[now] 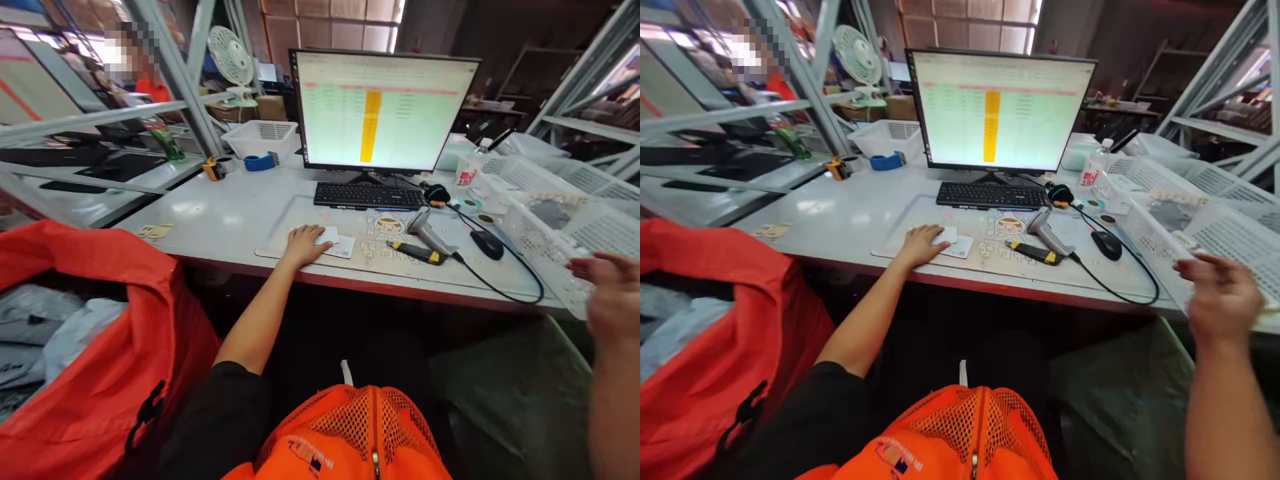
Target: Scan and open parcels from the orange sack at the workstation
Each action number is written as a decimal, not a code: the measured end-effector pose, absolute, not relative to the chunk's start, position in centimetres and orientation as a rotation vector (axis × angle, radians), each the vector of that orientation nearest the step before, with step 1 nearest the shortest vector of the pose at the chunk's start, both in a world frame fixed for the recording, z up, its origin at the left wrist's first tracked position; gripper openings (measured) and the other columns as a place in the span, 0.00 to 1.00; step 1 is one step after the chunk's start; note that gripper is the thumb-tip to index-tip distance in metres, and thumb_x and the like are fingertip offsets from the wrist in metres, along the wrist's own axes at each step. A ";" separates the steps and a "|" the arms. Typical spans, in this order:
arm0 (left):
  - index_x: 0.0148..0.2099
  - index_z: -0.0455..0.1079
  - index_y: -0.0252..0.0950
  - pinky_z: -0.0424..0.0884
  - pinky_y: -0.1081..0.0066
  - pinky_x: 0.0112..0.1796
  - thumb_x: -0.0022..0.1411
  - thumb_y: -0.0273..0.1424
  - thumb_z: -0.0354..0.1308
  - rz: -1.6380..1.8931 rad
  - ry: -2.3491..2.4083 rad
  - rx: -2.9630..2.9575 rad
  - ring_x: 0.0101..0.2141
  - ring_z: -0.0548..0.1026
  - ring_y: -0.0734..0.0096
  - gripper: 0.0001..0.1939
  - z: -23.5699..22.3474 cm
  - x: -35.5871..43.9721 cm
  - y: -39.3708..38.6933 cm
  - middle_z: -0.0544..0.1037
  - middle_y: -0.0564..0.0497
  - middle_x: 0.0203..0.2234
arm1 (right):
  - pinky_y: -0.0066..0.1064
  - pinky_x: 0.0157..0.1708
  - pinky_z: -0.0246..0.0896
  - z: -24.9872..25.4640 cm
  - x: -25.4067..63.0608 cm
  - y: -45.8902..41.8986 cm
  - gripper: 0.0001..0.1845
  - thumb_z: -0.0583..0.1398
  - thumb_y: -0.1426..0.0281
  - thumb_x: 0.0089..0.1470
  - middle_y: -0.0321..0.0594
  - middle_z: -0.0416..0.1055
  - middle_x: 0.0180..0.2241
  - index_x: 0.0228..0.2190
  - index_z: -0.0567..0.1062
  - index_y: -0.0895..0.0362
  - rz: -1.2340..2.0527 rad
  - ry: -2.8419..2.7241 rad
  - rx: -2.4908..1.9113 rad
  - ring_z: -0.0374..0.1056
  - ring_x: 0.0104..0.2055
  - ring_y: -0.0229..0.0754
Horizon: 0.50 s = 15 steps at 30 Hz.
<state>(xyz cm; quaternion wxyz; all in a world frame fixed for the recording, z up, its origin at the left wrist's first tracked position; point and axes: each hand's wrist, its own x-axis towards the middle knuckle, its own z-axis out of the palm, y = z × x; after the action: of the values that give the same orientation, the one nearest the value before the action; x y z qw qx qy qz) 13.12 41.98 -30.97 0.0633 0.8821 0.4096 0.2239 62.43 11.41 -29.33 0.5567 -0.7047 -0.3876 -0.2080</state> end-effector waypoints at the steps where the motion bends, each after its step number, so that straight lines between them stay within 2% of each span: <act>1: 0.72 0.63 0.25 0.45 0.47 0.70 0.78 0.46 0.30 0.694 1.223 2.674 0.73 0.55 0.48 0.38 -31.3 13.1 42.2 0.64 0.36 0.71 | 0.53 0.51 0.72 -29.4 63.8 14.2 0.36 0.55 0.45 0.65 0.63 0.76 0.48 0.57 0.74 0.63 -0.500 -0.962 -1.744 0.76 0.46 0.56; 4: 0.69 0.68 0.28 0.52 0.48 0.68 0.80 0.46 0.42 0.741 1.264 2.670 0.70 0.62 0.46 0.32 -32.0 13.0 43.6 0.68 0.36 0.68 | 0.56 0.62 0.63 -29.9 66.9 21.9 0.35 0.56 0.46 0.59 0.62 0.75 0.53 0.52 0.78 0.61 -0.507 -1.183 -1.981 0.71 0.57 0.62; 7: 0.64 0.74 0.32 0.61 0.54 0.66 0.78 0.40 0.53 0.794 1.306 2.656 0.63 0.72 0.51 0.22 -32.5 13.2 45.1 0.76 0.37 0.62 | 0.69 0.64 0.55 -31.6 69.5 26.4 0.37 0.59 0.43 0.54 0.61 0.71 0.59 0.51 0.80 0.58 -0.555 -1.206 -2.066 0.65 0.62 0.72; 9: 0.61 0.76 0.34 0.66 0.57 0.63 0.78 0.38 0.52 0.816 1.298 2.662 0.59 0.76 0.54 0.20 -32.8 13.2 45.7 0.79 0.39 0.59 | 0.70 0.61 0.59 -33.7 71.3 27.8 0.39 0.58 0.41 0.53 0.60 0.71 0.59 0.53 0.79 0.57 -0.575 -1.189 -2.120 0.66 0.61 0.73; 11: 0.60 0.77 0.35 0.69 0.58 0.61 0.79 0.40 0.50 0.830 1.280 2.687 0.57 0.77 0.54 0.21 -33.1 13.2 46.0 0.80 0.40 0.57 | 0.66 0.58 0.66 -35.8 73.0 28.4 0.41 0.55 0.40 0.56 0.59 0.71 0.57 0.56 0.78 0.57 -0.591 -1.206 -2.171 0.69 0.57 0.71; 15: 0.63 0.76 0.37 0.66 0.51 0.63 0.73 0.49 0.58 0.824 1.268 2.730 0.62 0.72 0.46 0.26 -33.7 13.1 45.9 0.77 0.41 0.62 | 0.61 0.53 0.71 -38.6 74.6 29.1 0.39 0.50 0.45 0.62 0.57 0.72 0.56 0.61 0.75 0.58 -0.620 -1.296 -2.216 0.72 0.53 0.67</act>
<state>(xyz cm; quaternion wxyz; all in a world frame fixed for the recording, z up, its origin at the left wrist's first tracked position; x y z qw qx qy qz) 13.10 45.86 -33.72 0.0103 0.8747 0.4062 0.2641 74.59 29.12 -38.60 0.2477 -0.8130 -0.4753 -0.2275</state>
